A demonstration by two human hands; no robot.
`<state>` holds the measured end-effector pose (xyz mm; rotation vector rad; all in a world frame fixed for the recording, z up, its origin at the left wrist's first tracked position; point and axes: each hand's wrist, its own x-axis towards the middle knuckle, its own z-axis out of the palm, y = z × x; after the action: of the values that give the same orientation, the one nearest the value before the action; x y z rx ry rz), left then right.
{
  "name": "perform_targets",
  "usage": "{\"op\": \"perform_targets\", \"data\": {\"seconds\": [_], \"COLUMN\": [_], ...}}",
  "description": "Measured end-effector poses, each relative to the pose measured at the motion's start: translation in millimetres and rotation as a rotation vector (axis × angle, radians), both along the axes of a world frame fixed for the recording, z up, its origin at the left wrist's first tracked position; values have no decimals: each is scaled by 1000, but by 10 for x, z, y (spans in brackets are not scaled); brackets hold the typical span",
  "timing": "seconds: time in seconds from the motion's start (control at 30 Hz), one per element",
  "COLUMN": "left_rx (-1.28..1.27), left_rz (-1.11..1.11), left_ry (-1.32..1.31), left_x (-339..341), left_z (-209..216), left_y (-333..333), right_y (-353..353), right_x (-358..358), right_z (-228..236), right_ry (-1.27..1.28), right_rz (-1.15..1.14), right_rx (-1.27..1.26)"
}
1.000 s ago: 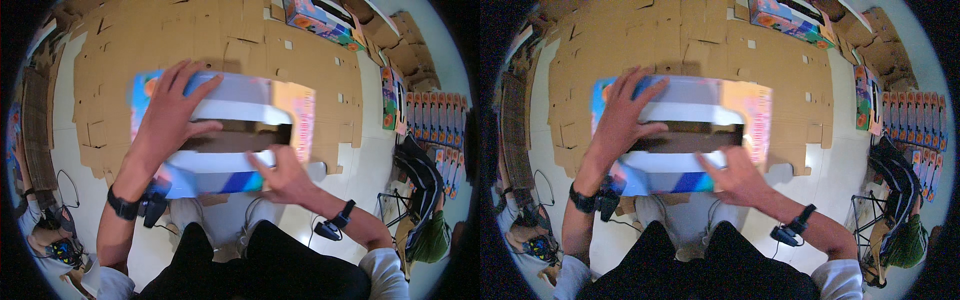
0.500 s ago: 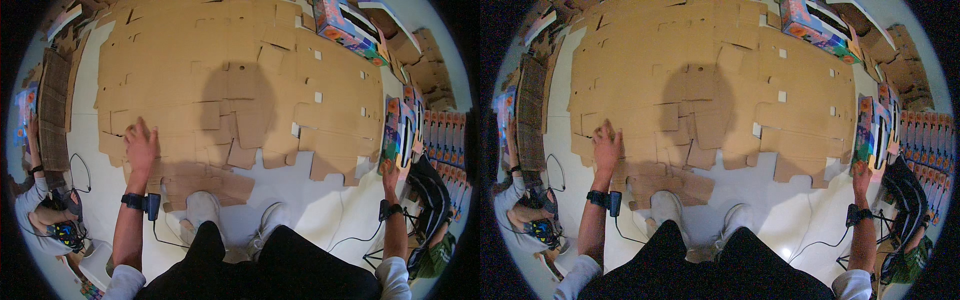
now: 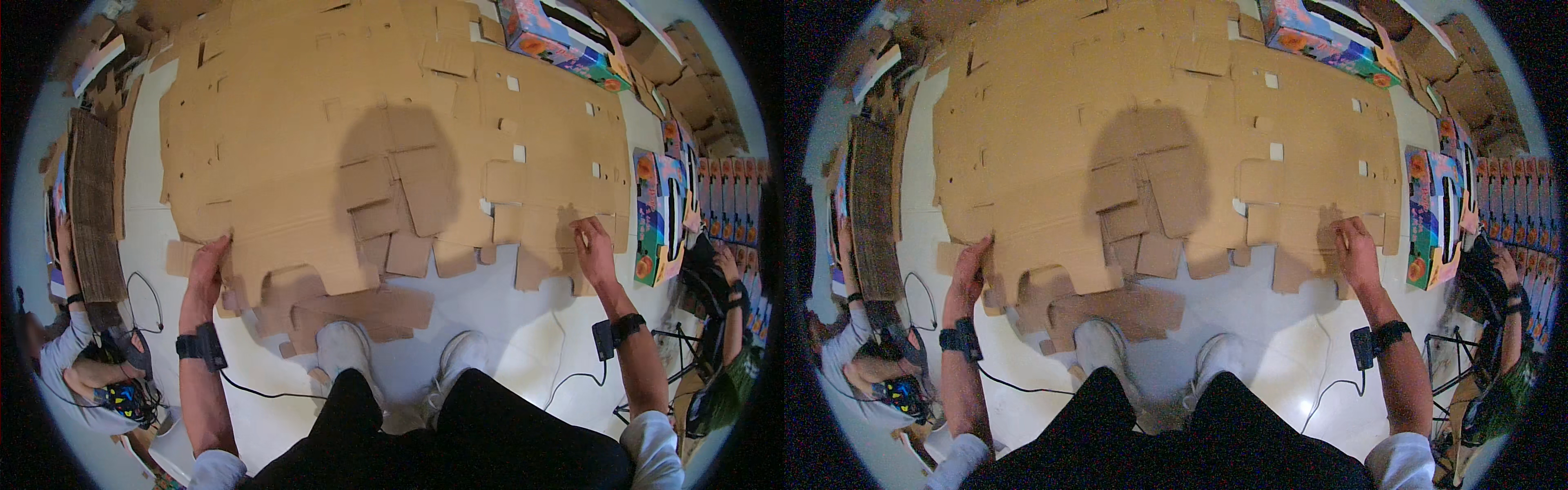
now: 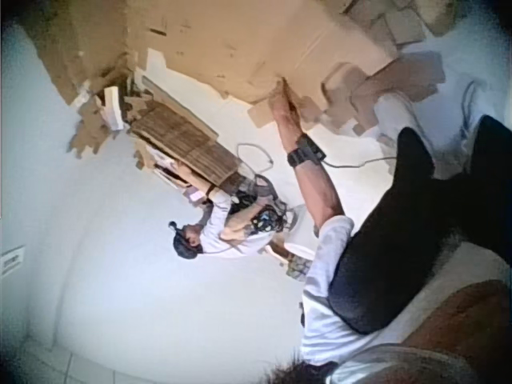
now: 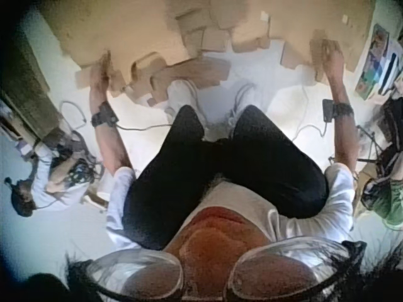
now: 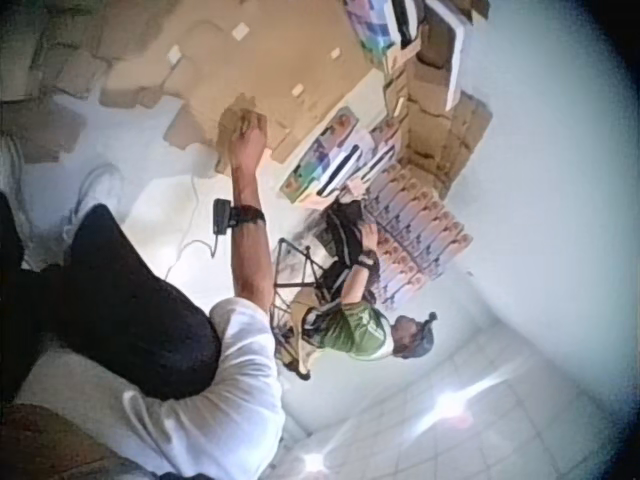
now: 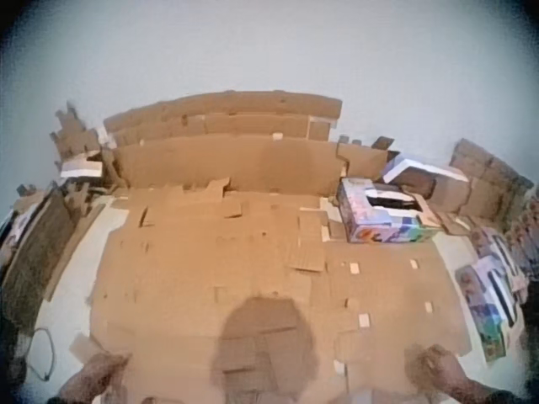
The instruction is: The person assembles flat cardboard pieces into small boxes by folding and tucking flaps. They repeatedly pick up a flat piece, fold the sides, and secure the top flap to form a box, then place it aside.
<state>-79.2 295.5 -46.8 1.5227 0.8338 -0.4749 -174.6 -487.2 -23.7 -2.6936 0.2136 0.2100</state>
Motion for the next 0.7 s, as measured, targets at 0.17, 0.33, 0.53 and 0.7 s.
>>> {"op": "perform_targets", "data": {"seconds": [0.17,0.33,0.53,0.7], "left_rx": [128,-13,405,444], "left_rz": [-142,16,-259,-419], "left_ry": [-40,-35,-54,-490], "left_x": [-11,76,334,34], "left_z": [202,213,215,421], "left_y": [-100,-61,-147,-417], "right_y": [523,1444,2467,3041], "right_x": [360,614,1150,1593], "right_z": [93,-22,-175,-81], "right_ry": [25,199,625,838], "right_rz": [68,180,-9,-412], "right_rx": [170,564,1043,1801]}}
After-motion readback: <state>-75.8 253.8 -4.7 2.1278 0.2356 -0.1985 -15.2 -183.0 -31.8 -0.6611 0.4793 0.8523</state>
